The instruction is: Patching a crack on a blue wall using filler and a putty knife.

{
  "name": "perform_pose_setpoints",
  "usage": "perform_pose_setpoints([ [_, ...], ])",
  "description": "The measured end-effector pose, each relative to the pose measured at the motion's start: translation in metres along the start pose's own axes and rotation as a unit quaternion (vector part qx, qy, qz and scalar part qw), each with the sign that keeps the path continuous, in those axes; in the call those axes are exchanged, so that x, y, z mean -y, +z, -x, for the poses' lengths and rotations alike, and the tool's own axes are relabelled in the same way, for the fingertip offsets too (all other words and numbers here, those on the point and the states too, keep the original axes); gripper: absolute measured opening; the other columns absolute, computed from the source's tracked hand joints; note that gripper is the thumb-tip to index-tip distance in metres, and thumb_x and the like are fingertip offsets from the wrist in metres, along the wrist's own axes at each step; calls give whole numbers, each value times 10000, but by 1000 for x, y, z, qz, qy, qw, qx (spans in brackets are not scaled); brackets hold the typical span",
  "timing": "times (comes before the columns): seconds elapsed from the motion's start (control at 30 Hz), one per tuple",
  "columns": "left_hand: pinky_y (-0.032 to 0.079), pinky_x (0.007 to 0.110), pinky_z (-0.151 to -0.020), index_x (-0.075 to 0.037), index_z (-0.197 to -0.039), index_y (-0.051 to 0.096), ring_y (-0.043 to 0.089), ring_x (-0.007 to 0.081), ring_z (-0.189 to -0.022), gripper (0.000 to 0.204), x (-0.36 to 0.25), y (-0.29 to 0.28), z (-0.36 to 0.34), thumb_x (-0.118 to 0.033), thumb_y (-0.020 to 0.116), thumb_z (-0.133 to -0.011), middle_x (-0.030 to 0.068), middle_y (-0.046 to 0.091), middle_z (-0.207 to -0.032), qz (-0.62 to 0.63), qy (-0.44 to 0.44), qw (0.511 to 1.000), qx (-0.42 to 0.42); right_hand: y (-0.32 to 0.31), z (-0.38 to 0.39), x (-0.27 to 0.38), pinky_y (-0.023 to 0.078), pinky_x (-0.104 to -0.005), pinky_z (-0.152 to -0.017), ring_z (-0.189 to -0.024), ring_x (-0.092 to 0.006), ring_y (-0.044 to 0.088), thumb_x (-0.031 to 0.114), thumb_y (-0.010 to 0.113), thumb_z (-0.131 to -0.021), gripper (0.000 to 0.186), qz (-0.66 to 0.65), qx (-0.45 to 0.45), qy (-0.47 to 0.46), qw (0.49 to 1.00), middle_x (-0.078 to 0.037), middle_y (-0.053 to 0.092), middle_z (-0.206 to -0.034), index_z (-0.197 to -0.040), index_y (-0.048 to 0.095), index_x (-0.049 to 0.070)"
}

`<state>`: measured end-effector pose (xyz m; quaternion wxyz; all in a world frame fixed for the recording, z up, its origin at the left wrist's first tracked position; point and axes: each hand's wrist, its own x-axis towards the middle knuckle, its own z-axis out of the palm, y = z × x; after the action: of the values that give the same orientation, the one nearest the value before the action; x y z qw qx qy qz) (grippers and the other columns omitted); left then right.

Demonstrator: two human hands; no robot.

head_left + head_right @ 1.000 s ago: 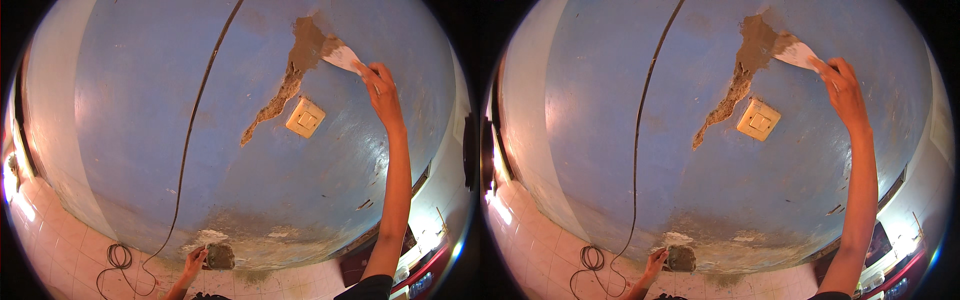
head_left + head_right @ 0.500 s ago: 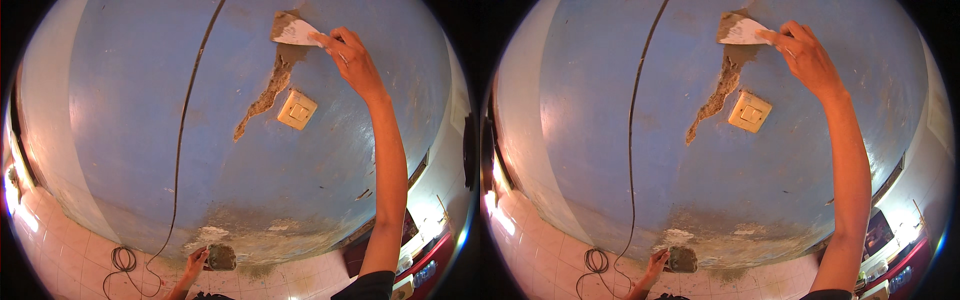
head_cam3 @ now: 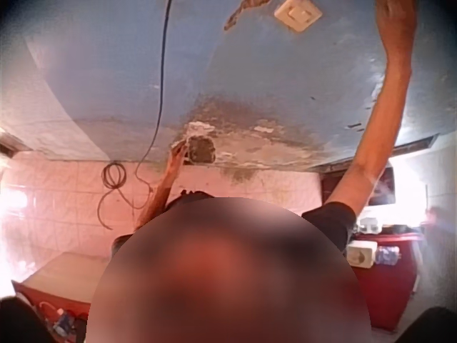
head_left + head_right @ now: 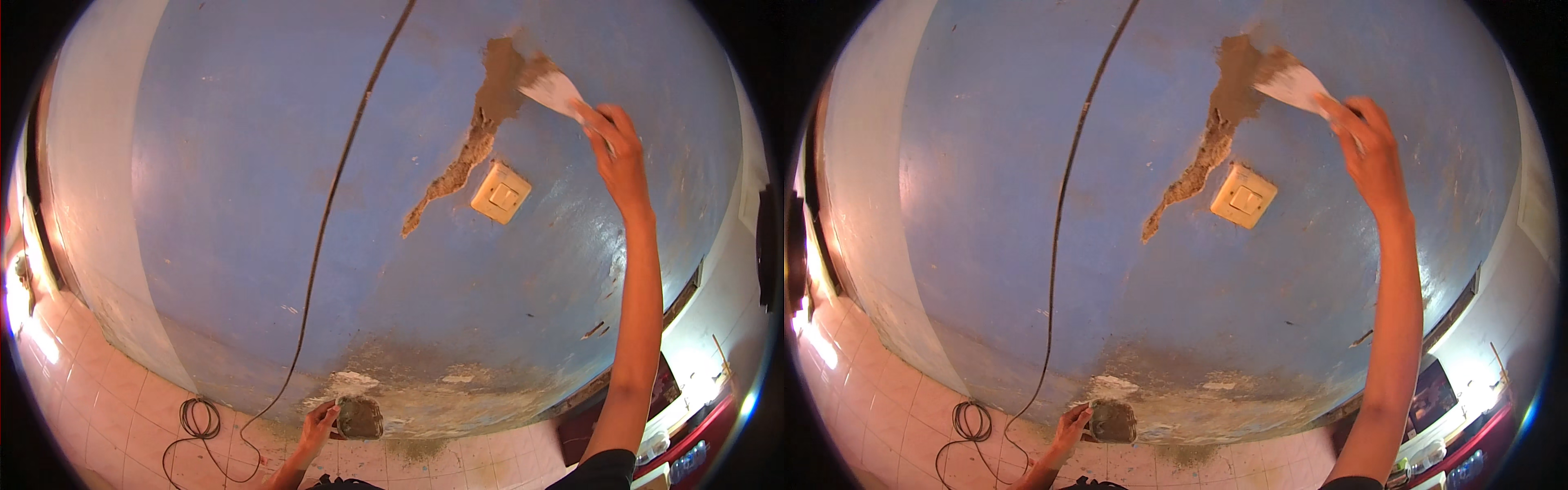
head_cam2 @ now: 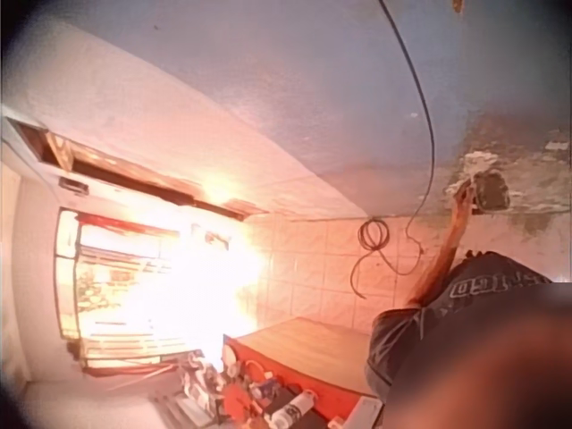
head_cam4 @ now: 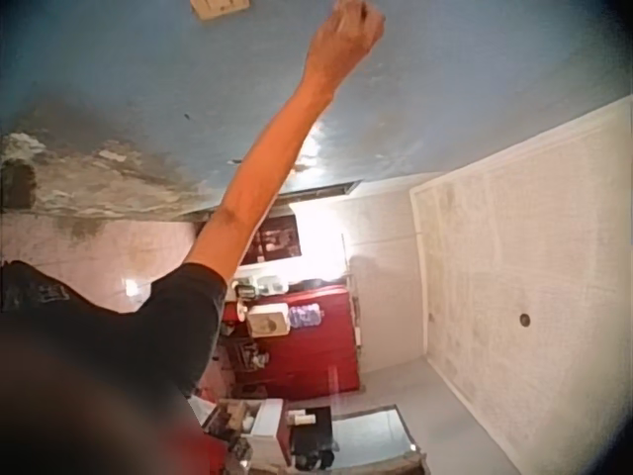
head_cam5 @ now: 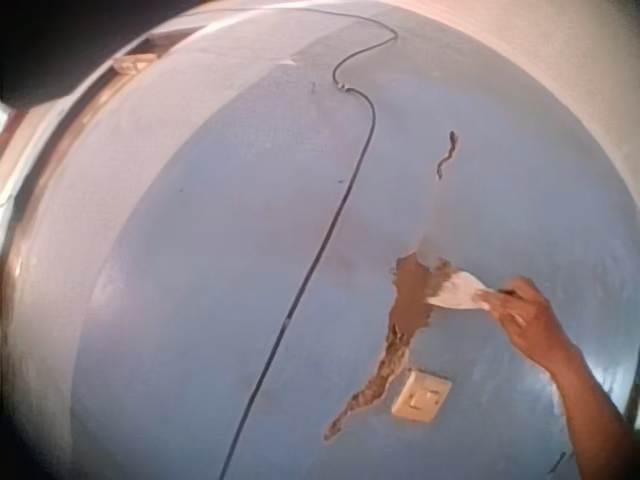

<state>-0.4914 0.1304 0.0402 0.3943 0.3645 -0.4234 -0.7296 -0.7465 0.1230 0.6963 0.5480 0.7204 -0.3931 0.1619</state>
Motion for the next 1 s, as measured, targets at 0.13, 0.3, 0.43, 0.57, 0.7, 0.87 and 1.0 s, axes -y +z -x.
perform_pose_setpoints([
  [0.13, 670, 394, -635, -2, -1394, 594, 727, 227, -865, 564, -10, 7, 5, -409, 658, -1009, 121, 690, -1091, 45, -2, 999, 9, 27, -30, 22, 516, -396, -846, -942, -260, 568, -46, 637, -917, 495, -2, 12, -46, 999, -64, 575, -1006, -1334, 692, 215],
  [0.3, 517, 309, -863, 47, -1295, 673, 628, 136, -992, 520, -25, 13, 16, -381, 700, -1000, 57, 710, -1061, 84, -60, 995, -5, 30, 4, 13, 522, -393, -828, -940, -267, 563, -65, 625, -923, 508, 5, 31, -4, 1000, -58, 574, -1005, -1335, 695, 224],
  [0.43, 533, 300, -823, 48, -1288, 675, 649, 141, -982, 527, -28, 12, 18, -391, 701, -996, 65, 713, -1071, 6, -6, 1000, -22, 8, 35, 2, 522, -396, -827, -943, -272, 564, -73, 625, -924, 511, 16, 36, 20, 999, -67, 573, -1007, -1335, 695, 223],
  [0.57, 596, 340, -716, 22, -1341, 639, 681, 180, -942, 543, -21, 4, 14, -396, 687, -999, 106, 698, -1104, 6, -20, 1000, -15, 5, 17, 20, 519, -398, -831, -946, -274, 564, -71, 639, -916, 505, -4, 18, 21, 1000, -72, 578, -1017, -1333, 694, 209],
  [0.7, 660, 386, -612, -4, -1398, 598, 714, 217, -928, 563, -10, 4, 7, -403, 666, -1006, 140, 685, -1158, 56, -21, 998, 26, 29, -9, 38, 513, -402, -832, -945, -271, 564, -69, 645, -913, 509, -8, 10, -31, 999, -71, 587, -1033, -1333, 694, 213],
  [0.87, 662, 384, -677, -23, -1397, 601, 711, 212, -1012, 541, -14, 0, 7, -401, 653, -1014, 118, 690, -1187, 28, 0, 999, 34, 24, 34, 17, 512, -386, -844, -954, -268, 564, -71, 640, -918, 519, 7, 31, 36, 999, -73, 587, -1027, -1344, 690, 220],
  [1.0, 658, 383, -740, -26, -1405, 587, 704, 208, -1065, 544, -16, -12, 9, -397, 655, -1014, 101, 690, -1218, 105, -48, 991, 64, -6, 92, 29, 513, -365, -853, -977, -242, 585, -50, 622, -947, 489, 9, 44, 151, 988, -83, 595, -1033, -1349, 695, 219],
])
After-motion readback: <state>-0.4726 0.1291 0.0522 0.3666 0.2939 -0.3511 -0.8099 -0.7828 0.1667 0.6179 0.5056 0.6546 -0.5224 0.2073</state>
